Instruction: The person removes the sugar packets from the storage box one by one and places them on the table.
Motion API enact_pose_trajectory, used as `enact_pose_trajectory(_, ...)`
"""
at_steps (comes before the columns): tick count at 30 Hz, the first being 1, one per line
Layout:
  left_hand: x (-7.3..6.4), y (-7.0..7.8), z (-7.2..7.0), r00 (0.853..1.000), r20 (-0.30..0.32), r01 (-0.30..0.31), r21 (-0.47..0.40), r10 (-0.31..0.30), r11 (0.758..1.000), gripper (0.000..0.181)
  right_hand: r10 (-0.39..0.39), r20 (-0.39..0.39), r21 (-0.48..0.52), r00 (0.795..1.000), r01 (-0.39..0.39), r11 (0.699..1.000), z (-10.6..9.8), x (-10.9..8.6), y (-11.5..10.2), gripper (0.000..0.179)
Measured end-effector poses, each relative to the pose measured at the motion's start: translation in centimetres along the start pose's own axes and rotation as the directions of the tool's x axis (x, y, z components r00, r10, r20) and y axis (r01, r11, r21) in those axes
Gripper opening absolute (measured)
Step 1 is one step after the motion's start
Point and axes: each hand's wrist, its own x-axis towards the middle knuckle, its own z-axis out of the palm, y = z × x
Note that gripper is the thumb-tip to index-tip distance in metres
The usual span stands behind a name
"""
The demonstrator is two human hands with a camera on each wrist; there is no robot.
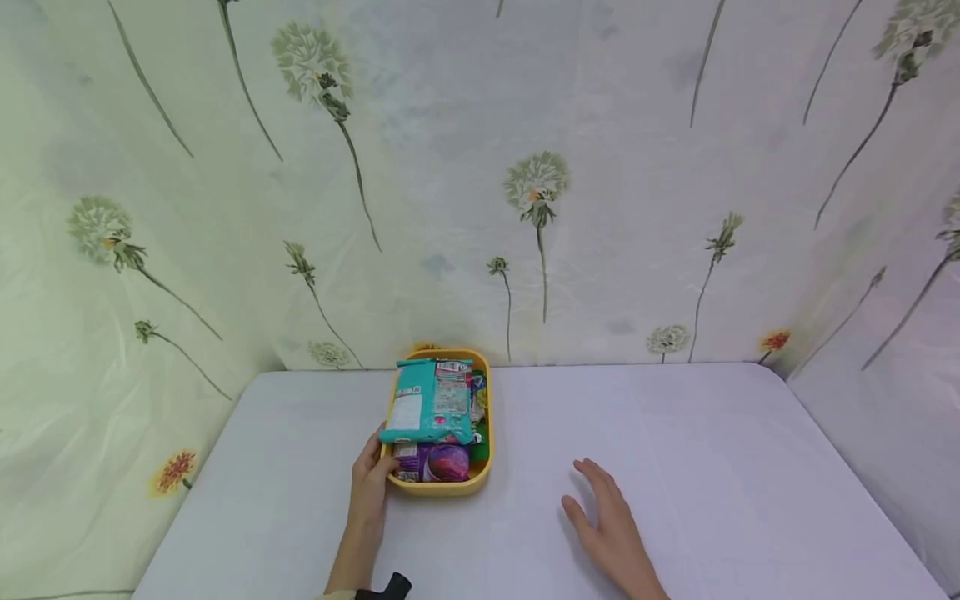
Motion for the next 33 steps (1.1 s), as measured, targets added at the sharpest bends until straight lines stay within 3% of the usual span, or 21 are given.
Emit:
enact_pose_trajectory(5,0.1,-0.3,0.4,0.999,-0.051,-0.006,-0.033,0.005,0.999,0.062,0.019,-0.001,0.017,1.0,-0.019,1.0,0.4,0.4,0.0,0.06)
enact_pose_trajectory(8,0.1,-0.7,0.6,0.994,-0.091,-0.056,-0.034,0.053,0.998,0.061,0.018,-0.017,0.029,1.0,-0.018,0.999,0.6,0.6,0.0,0.06)
enact_pose_trajectory(12,0.4,-1.3,0.5,0.985,-0.114,-0.129,0.026,0.131,0.991,0.06,0.02,-0.031,0.053,0.999,-0.018,0.998,0.9,1.2,-0.3,0.059)
enact_pose_trajectory(15,0.5,-1.5,0.3,0.983,-0.1,-0.15,0.071,0.156,0.986,0.059,0.05,-0.026,0.064,0.998,-0.048,0.997,1.1,1.9,-0.8,0.058)
enact_pose_trajectory(23,0.4,-1.7,0.0,0.982,-0.102,-0.15,0.104,0.161,0.983,0.059,0.155,-0.002,0.144,0.988,-0.153,0.978,2.2,3.7,-1.7,0.054)
enact_pose_trajectory(33,0.8,-1.5,0.3,0.983,-0.098,-0.147,0.09,0.156,0.985,0.06,0.134,-0.04,0.184,0.99,-0.125,0.975,3.2,5.5,-2.2,0.05)
